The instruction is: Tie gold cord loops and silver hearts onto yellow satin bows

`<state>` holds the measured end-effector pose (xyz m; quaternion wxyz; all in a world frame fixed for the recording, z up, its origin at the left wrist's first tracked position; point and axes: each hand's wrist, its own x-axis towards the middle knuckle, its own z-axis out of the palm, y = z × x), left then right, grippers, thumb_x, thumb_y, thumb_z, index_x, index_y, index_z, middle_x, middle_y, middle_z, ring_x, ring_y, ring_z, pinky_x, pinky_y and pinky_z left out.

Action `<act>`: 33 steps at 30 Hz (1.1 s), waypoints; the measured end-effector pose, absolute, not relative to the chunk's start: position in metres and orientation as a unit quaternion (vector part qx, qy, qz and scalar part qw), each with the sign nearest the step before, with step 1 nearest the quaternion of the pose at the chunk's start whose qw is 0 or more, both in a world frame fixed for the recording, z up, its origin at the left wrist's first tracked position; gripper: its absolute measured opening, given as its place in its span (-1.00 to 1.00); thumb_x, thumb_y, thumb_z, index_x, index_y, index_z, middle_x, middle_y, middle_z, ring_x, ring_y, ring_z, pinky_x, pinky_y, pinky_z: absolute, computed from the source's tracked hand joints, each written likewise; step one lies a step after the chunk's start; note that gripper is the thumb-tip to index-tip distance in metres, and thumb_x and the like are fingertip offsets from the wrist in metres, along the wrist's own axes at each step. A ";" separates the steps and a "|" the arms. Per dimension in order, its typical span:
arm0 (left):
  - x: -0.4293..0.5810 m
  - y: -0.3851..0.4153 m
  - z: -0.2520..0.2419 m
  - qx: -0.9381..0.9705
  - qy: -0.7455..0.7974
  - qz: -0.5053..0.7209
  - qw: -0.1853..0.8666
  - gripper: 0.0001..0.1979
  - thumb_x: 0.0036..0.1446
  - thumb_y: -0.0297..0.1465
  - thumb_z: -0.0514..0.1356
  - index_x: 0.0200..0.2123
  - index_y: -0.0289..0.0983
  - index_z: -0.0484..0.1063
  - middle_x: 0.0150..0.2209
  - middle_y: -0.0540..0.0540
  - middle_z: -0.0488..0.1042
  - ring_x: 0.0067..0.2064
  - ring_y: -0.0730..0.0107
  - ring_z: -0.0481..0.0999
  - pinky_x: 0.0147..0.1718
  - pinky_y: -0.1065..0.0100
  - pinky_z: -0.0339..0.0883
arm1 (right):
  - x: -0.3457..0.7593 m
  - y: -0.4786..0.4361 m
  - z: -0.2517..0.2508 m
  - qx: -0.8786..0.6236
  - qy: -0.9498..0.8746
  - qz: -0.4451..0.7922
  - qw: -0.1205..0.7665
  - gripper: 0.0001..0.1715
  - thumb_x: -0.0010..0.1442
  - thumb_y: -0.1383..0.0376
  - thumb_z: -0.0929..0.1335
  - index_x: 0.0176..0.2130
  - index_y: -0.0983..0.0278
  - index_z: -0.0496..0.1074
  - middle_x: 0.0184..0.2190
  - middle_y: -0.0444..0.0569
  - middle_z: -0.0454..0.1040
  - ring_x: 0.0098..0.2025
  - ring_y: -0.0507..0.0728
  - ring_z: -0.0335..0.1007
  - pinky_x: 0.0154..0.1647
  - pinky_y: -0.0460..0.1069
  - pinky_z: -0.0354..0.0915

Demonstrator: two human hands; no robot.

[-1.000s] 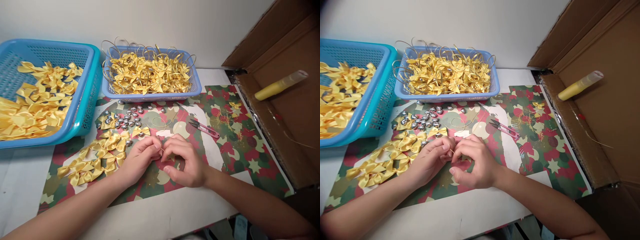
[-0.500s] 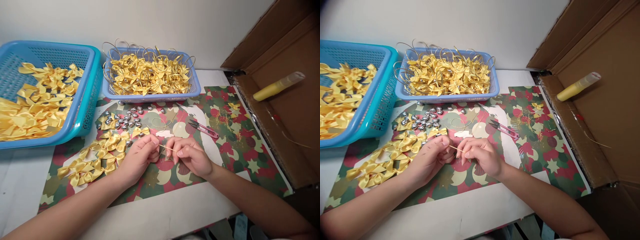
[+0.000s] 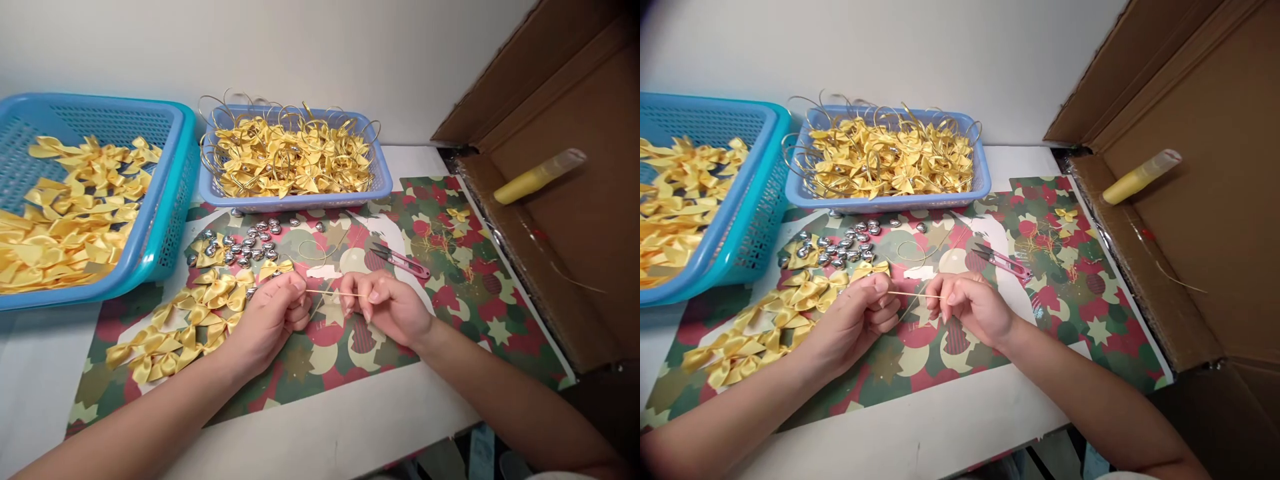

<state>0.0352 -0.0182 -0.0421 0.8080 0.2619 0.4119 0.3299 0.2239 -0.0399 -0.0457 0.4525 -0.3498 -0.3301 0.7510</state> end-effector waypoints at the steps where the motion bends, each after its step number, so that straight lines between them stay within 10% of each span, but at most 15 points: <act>1: 0.035 -0.019 -0.042 0.261 0.411 0.329 0.809 -0.71 -0.02 -0.33 0.30 -0.56 -0.26 0.21 -0.66 0.20 -0.04 -0.62 0.64 -0.12 -0.67 0.56 -0.11 | 0.226 -0.039 -0.044 -0.356 -0.342 0.743 0.453 -0.79 -0.14 0.37 0.30 -0.70 0.31 0.46 -0.50 -0.01 0.39 -0.43 0.07 0.31 -0.37 0.00 0.33; 20: 0.022 -0.031 -0.036 0.652 0.270 0.149 0.693 -0.61 0.30 -0.23 0.04 -0.55 -0.27 0.24 -0.54 0.03 0.21 -0.49 0.48 0.17 -0.51 0.43 0.09 | 0.280 -0.063 0.003 -0.450 -0.802 0.258 0.296 -0.79 0.13 0.50 0.28 -0.48 0.30 0.37 -0.35 -0.06 0.43 -0.32 0.05 0.29 -0.22 0.02 0.22; 23: 0.023 -0.029 -0.020 0.739 0.246 0.150 0.609 -0.83 0.24 -0.31 0.14 -0.19 -0.22 0.50 -0.20 -0.13 0.49 -0.17 0.28 0.45 -0.15 0.32 0.32 | 0.286 -0.066 0.009 -0.449 -0.830 0.201 0.264 -0.78 0.22 0.48 0.26 -0.43 0.31 0.39 -0.33 -0.04 0.44 -0.29 0.05 0.27 -0.18 0.03 0.19; 27: 0.041 -0.029 -0.007 0.715 0.321 0.162 0.600 -0.51 0.23 -0.26 0.19 0.22 -0.05 0.27 0.23 -0.13 0.33 0.24 0.12 0.27 0.19 0.16 0.16 | 0.287 -0.068 0.007 -0.438 -0.847 0.152 0.261 -0.74 0.24 0.46 0.24 -0.47 0.33 0.37 -0.37 -0.04 0.42 -0.32 0.05 0.22 -0.21 0.02 0.16; 31: 0.082 -0.027 -0.017 0.520 0.284 0.056 0.803 -0.68 0.31 -0.13 0.05 -0.22 -0.26 0.43 -0.32 -0.09 0.52 -0.30 0.38 0.50 -0.27 0.36 0.38 | 0.288 -0.065 -0.003 -0.438 -0.844 0.144 0.275 -0.71 0.23 0.43 0.24 -0.51 0.33 0.36 -0.42 -0.05 0.39 -0.36 0.04 0.20 -0.26 0.01 0.14; 33: 0.098 -0.026 -0.028 0.448 0.288 0.067 0.844 -0.58 0.28 -0.08 0.06 -0.46 -0.29 0.30 -0.62 0.09 0.21 -0.60 0.58 0.17 -0.57 0.51 0.13 | 0.289 -0.064 -0.010 -0.450 -0.834 0.152 0.281 -0.71 0.24 0.42 0.24 -0.50 0.32 0.37 -0.45 -0.07 0.36 -0.37 0.04 0.20 -0.27 0.00 0.13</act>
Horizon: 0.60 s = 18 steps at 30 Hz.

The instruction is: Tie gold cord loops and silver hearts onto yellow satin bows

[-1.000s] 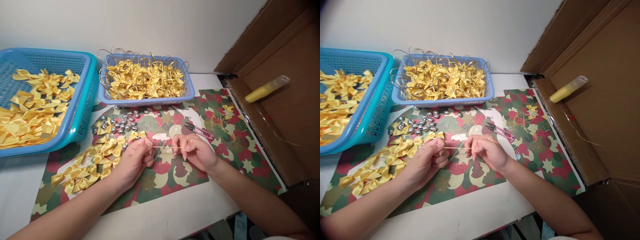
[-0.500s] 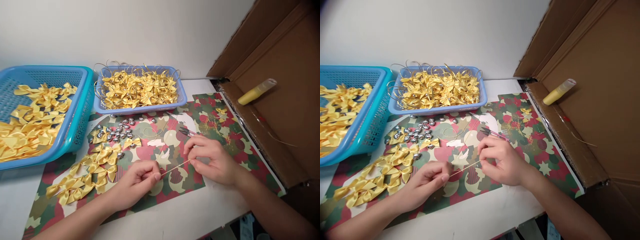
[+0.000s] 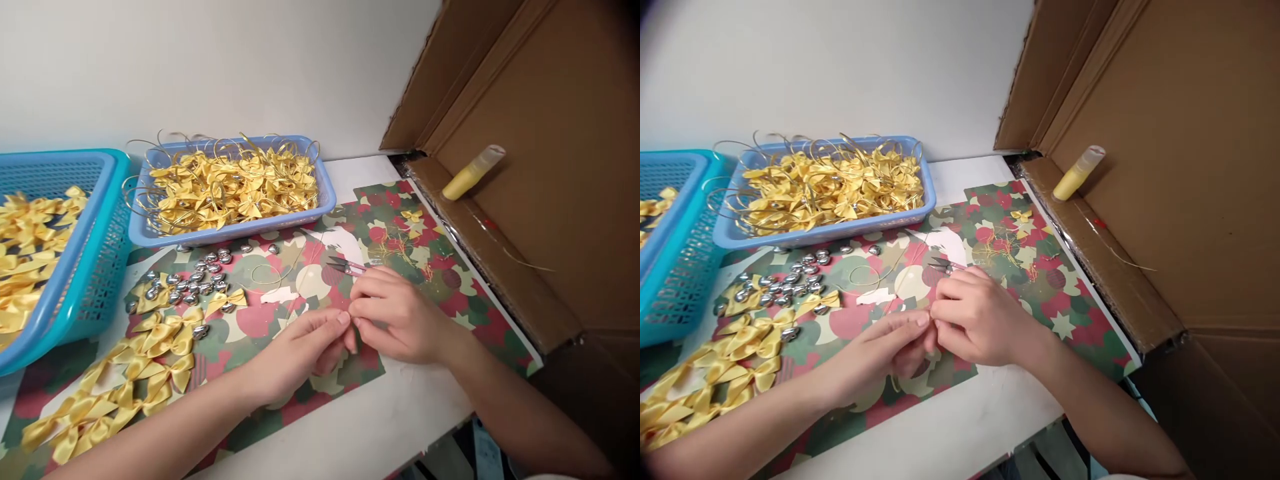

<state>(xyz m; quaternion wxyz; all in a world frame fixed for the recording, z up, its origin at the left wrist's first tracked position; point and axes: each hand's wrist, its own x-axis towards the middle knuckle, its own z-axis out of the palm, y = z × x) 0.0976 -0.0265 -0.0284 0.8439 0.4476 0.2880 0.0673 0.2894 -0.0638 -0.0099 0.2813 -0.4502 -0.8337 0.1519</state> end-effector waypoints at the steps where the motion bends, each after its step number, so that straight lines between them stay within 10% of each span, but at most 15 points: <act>1: 0.102 -0.026 -0.034 0.422 0.293 0.085 0.853 -0.55 0.26 -0.06 0.09 -0.51 -0.28 0.23 -0.64 0.15 0.08 -0.62 0.62 0.03 -0.62 0.53 0.00 | 0.291 -0.063 -0.013 -0.457 -0.829 0.158 0.281 -0.72 0.23 0.43 0.24 -0.50 0.32 0.37 -0.46 -0.07 0.35 -0.36 0.04 0.20 -0.27 0.00 0.13; 9: 0.099 -0.031 -0.055 0.376 0.323 0.139 0.857 -0.53 0.22 -0.01 0.13 -0.49 -0.26 0.16 -0.64 0.19 -0.06 -0.60 0.62 -0.13 -0.64 0.52 -0.20 | 0.315 -0.053 -0.021 -0.546 -0.761 0.154 0.313 -0.86 0.20 0.41 0.28 -0.40 0.30 0.38 -0.43 -0.09 0.41 -0.33 0.07 0.25 -0.21 0.01 0.17; 13: 0.100 -0.034 -0.056 0.383 0.318 0.147 0.855 -0.55 0.23 -0.01 0.12 -0.47 -0.27 0.23 -0.64 0.18 -0.01 -0.60 0.61 -0.09 -0.63 0.53 -0.14 | 0.316 -0.046 -0.035 -0.655 -0.719 0.076 0.218 -0.66 0.14 0.16 0.45 -0.13 0.28 0.42 -0.15 0.00 0.47 -0.08 0.24 0.27 -0.03 0.13 0.16; 18: 0.101 -0.033 -0.055 0.385 0.308 0.159 0.856 -0.57 0.24 -0.02 0.11 -0.44 -0.27 0.31 -0.65 0.18 -0.04 -0.61 0.60 -0.11 -0.64 0.55 -0.09 | 0.306 -0.042 -0.047 -0.686 -0.709 0.058 0.153 -0.82 0.21 0.22 0.42 -0.25 0.27 0.39 -0.16 0.01 0.45 -0.09 0.24 0.27 -0.04 0.13 0.15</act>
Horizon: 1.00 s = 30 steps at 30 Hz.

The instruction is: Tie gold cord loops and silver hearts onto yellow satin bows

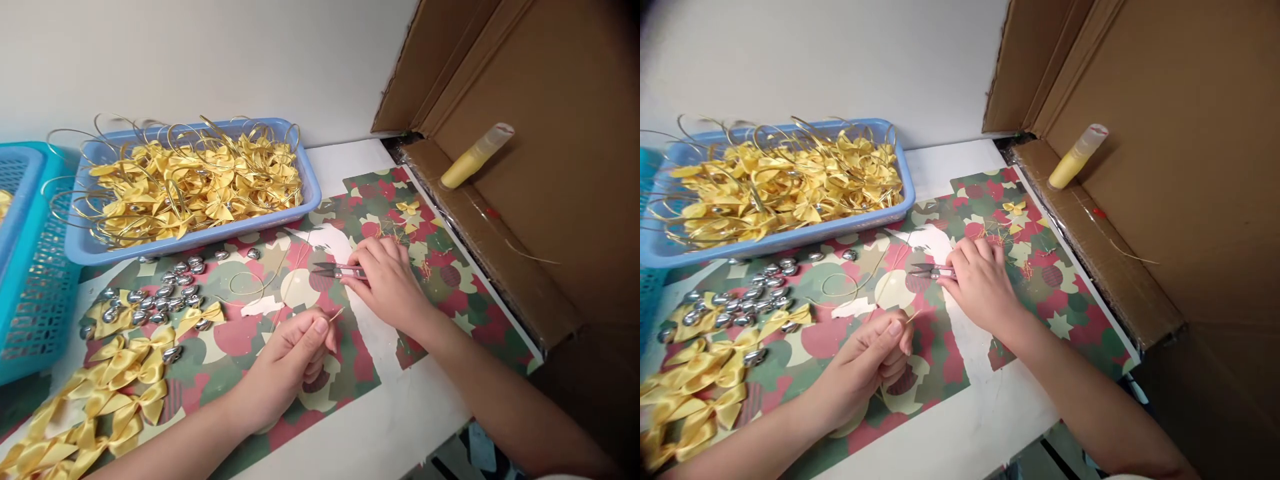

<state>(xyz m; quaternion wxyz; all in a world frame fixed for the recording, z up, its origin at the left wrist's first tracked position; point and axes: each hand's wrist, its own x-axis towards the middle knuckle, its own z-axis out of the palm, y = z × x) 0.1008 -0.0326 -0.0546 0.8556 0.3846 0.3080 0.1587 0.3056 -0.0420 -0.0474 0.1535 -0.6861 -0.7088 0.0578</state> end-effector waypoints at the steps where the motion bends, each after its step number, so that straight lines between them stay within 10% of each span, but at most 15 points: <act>1: 0.101 -0.033 -0.054 0.382 0.308 0.162 0.856 -0.57 0.24 -0.02 0.11 -0.44 -0.27 0.31 -0.65 0.18 -0.04 -0.61 0.60 -0.10 -0.64 0.56 -0.09 | 0.305 -0.043 -0.047 -0.689 -0.704 0.064 0.162 -0.86 0.24 0.25 0.40 -0.26 0.27 0.38 -0.17 0.01 0.44 -0.09 0.24 0.27 -0.05 0.12 0.15; 10: 0.105 -0.033 -0.051 0.354 0.299 0.193 0.865 -0.58 0.25 -0.04 0.10 -0.44 -0.27 0.31 -0.64 0.18 -0.04 -0.60 0.60 -0.09 -0.63 0.58 -0.06 | 0.314 -0.043 -0.046 -0.695 -0.697 0.066 0.164 -0.64 0.18 0.25 0.45 -0.05 0.26 0.36 -0.08 0.03 0.45 -0.03 0.28 0.27 -0.05 0.14 0.20; 19: 0.106 -0.033 -0.049 0.351 0.301 0.207 0.862 -0.61 0.27 -0.08 0.10 -0.45 -0.27 0.29 -0.64 0.18 -0.05 -0.60 0.59 -0.12 -0.65 0.57 -0.10 | 0.316 -0.038 -0.048 -0.712 -0.673 0.105 0.174 -0.84 0.25 0.22 0.38 -0.25 0.25 0.34 -0.17 0.02 0.41 -0.07 0.26 0.21 -0.05 0.15 0.17; 25: 0.105 -0.034 -0.051 0.331 0.294 0.217 0.870 -0.61 0.27 -0.07 0.10 -0.43 -0.26 0.29 -0.63 0.18 -0.08 -0.59 0.58 -0.15 -0.64 0.56 -0.11 | 0.318 -0.051 -0.032 -0.643 -0.570 0.395 0.325 -0.74 0.35 0.07 0.24 -0.19 0.22 0.22 -0.44 -0.17 0.24 -0.41 0.04 0.16 -0.38 -0.05 0.16; 30: 0.105 -0.035 -0.048 0.329 0.299 0.228 0.866 -0.61 0.29 -0.08 0.08 -0.43 -0.26 0.27 -0.62 0.18 -0.06 -0.58 0.57 -0.12 -0.63 0.55 -0.09 | 0.318 -0.057 -0.013 -0.580 -0.533 0.565 0.247 -0.50 0.35 -0.05 0.19 -0.33 0.29 0.36 -0.59 -0.24 -0.03 -0.55 -0.03 -0.12 -0.54 -0.08 -0.09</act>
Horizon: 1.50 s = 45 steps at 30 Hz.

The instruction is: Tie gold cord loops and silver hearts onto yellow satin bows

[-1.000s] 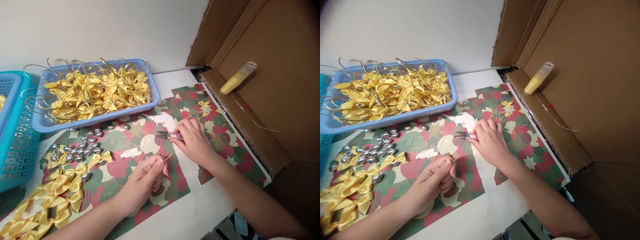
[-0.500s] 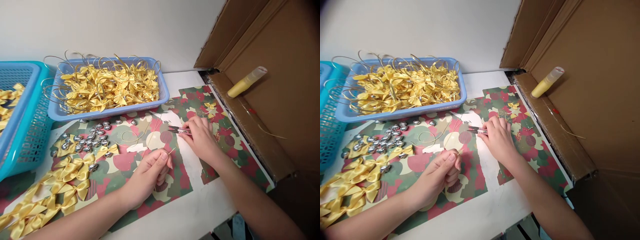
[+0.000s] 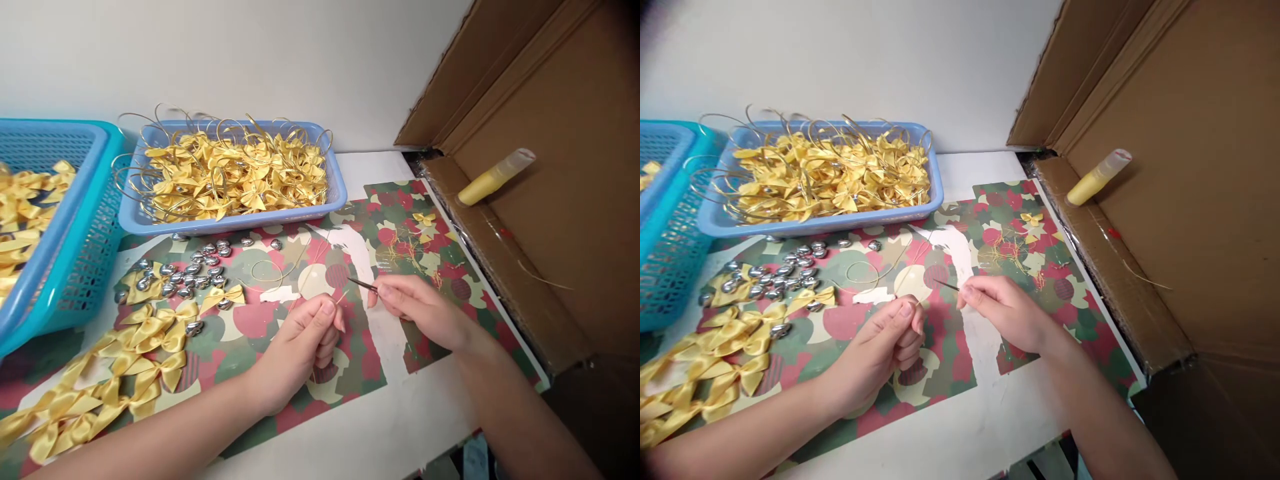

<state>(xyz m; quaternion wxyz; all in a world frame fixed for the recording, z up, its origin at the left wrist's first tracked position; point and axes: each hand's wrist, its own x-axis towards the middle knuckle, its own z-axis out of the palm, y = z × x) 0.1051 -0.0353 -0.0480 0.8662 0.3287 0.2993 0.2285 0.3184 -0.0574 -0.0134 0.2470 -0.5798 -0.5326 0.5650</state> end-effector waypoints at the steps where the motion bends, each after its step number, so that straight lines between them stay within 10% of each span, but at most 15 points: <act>1: 0.105 -0.035 -0.048 0.330 0.301 0.229 0.865 -0.61 0.30 -0.08 0.06 -0.43 -0.26 0.27 -0.62 0.18 -0.05 -0.58 0.57 -0.12 -0.63 0.55 -0.08 | 0.318 -0.057 -0.011 -0.575 -0.541 0.566 0.238 -0.47 0.34 -0.05 0.20 -0.39 0.30 0.37 -0.59 -0.23 -0.02 -0.55 -0.03 -0.11 -0.54 -0.07 -0.10; 39: 0.109 -0.033 -0.047 0.350 0.309 0.215 0.858 -0.61 0.29 -0.07 0.06 -0.45 -0.24 0.23 -0.65 0.20 -0.10 -0.60 0.57 -0.16 -0.65 0.54 -0.11 | 0.309 -0.058 -0.020 -0.543 -0.538 0.560 0.318 -0.54 0.35 0.02 0.20 -0.43 0.28 0.26 -0.57 -0.22 -0.01 -0.54 -0.02 -0.12 -0.50 -0.06 -0.04; 45: 0.103 -0.038 -0.047 0.540 0.273 0.162 0.780 -0.56 0.30 -0.06 0.00 -0.47 -0.26 0.28 -0.60 0.10 0.12 -0.56 0.52 0.08 -0.56 0.47 0.01 | 0.291 -0.057 -0.033 -0.507 -0.699 0.393 0.316 -0.45 0.42 0.03 0.06 -0.02 0.27 0.42 -0.25 0.06 0.38 -0.02 0.20 0.16 0.03 0.13 0.21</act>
